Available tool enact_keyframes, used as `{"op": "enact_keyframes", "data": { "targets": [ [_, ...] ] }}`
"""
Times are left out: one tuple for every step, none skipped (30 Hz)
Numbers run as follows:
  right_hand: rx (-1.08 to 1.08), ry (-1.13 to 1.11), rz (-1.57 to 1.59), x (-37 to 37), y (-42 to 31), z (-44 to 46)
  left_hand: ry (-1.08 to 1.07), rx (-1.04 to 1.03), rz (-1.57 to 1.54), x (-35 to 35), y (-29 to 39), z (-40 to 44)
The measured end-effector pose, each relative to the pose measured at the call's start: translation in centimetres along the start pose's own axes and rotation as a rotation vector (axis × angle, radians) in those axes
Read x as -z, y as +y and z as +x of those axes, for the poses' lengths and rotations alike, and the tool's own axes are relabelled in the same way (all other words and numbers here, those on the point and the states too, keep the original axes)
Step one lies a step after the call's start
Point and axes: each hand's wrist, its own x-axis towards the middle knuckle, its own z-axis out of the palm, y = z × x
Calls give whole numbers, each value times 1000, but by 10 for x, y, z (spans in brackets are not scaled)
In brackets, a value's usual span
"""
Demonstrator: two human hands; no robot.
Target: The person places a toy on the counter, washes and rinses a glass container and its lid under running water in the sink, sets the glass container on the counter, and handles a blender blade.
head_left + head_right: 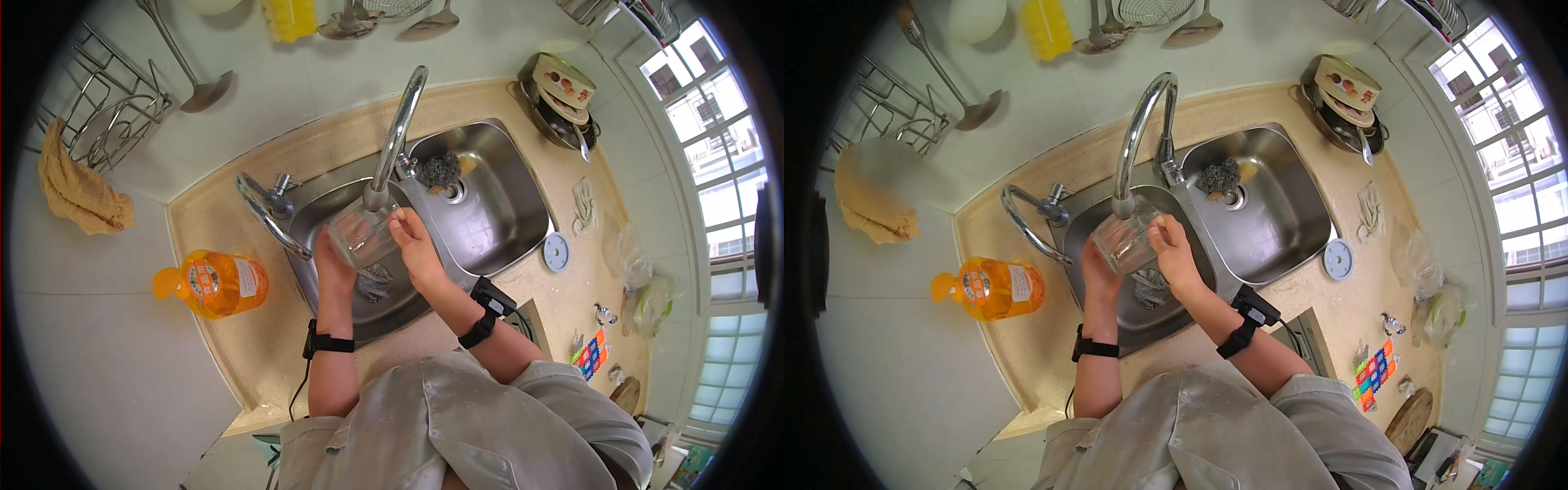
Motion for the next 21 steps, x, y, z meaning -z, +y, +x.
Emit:
{"op": "enact_keyframes", "data": {
  "targets": [
    [102,57,-123,-3,-2,0,0,0,1,0,1,-1],
    [204,114,-247,-4,-4,-1,-44,68,-47,1,3,-2],
    [203,115,-246,-4,-7,-2,-88,135,-95,2,5,-3],
    [286,72,-323,-2,-11,-3,-88,136,-95,7,5,-2],
    [369,28,-399,0,-15,-4,-96,245,-89,12,6,-2],
    [369,28,-399,2,-18,-5,-104,355,-83,17,6,-2],
    [424,-9,-446,4,-21,-6,-104,355,-82,14,7,-8],
    [479,-47,-494,5,-23,-6,-218,346,-17,7,11,-17],
    [477,-45,-492,4,-25,-7,-331,336,49,3,11,-23],
    [478,-9,-447,0,-27,-9,-330,337,50,3,7,-25],
    [479,27,-402,-3,-26,-10,-241,231,52,3,0,-26],
    [479,30,-400,-4,-24,-13,-153,125,55,3,-5,-27],
    [275,-7,-167,-4,-20,-19,-154,130,57,2,-9,-29],
    [72,-45,64,-4,-15,-24,-198,-14,151,1,-13,-30],
    [80,-75,-23,6,7,-22,-239,-160,243,1,-15,-30],
    [80,-77,-23,7,6,-27,-238,-162,244,-5,-13,-31],
    [-82,-132,247,8,5,-33,-267,-248,412,-9,-10,-31],
    [-250,-182,517,9,5,-37,-291,-331,581,-13,-9,-32],
    [-256,-184,518,12,9,-37,-285,-330,582,-15,-10,-33],
    [-217,-211,538,16,14,-33,-249,-272,560,-16,-10,-32],
    [-175,-239,559,20,17,-30,-215,-215,538,-18,-9,-30]
  ]
}}
